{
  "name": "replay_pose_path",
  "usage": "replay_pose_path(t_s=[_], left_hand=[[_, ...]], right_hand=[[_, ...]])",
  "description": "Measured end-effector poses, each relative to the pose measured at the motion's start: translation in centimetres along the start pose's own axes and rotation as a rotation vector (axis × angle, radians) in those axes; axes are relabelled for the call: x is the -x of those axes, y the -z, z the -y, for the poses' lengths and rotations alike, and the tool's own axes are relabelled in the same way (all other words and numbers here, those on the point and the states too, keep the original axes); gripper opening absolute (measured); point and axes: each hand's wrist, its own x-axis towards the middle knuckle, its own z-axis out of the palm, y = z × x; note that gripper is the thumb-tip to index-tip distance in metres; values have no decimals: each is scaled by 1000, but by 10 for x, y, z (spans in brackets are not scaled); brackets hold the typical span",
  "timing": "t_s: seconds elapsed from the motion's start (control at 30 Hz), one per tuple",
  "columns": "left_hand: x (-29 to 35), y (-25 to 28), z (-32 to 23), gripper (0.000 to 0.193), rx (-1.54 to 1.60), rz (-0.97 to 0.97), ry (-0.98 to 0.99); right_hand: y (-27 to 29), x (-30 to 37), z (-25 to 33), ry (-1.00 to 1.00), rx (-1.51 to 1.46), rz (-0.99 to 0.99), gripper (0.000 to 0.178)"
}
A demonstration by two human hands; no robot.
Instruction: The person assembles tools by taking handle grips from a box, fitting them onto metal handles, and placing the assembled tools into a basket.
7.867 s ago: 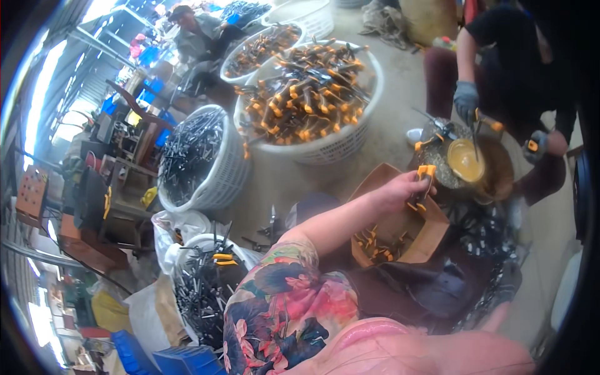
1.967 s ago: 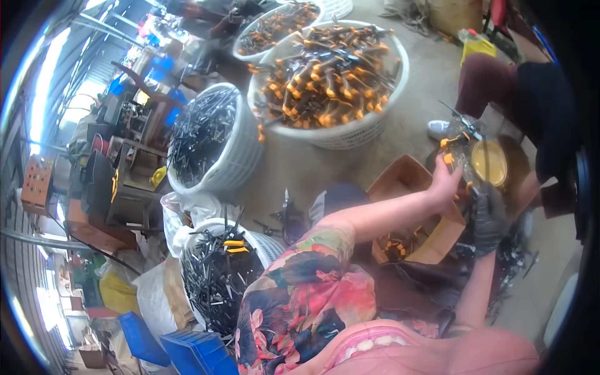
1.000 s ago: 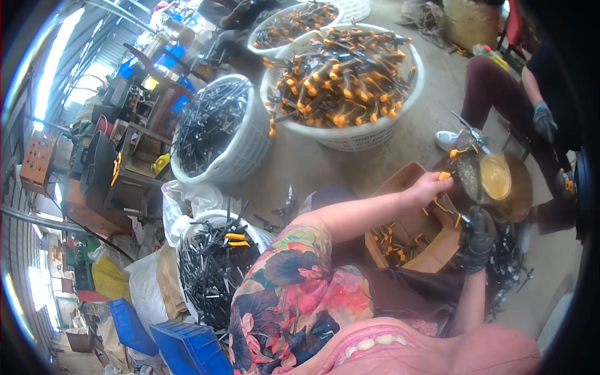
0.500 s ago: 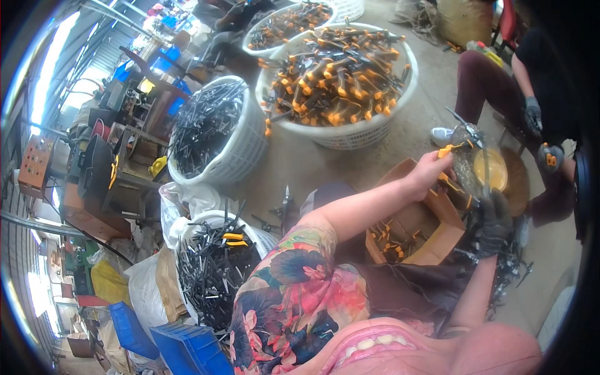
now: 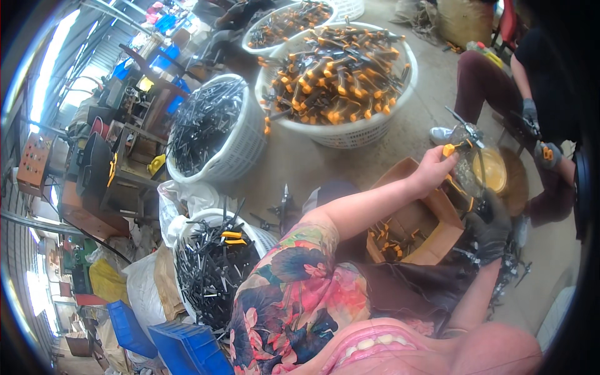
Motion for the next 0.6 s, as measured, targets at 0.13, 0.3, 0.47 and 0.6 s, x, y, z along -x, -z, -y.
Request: replay_pose_path(t_s=[0.13,0.3,0.47,0.6], left_hand=[[-4,-1,-8,21,134,-17,56],[-16,7,2,24,135,-23,63],[-17,9,-1,24,281,14,256],[-19,8,-2,23,298,15,283]], right_hand=[[7,2,-25,-183,-551,-46,61],[12,4,-39,-139,-820,19,69],[7,8,-19,-190,-996,-80,81],[12,8,-21,-148,-1135,-9,82]])
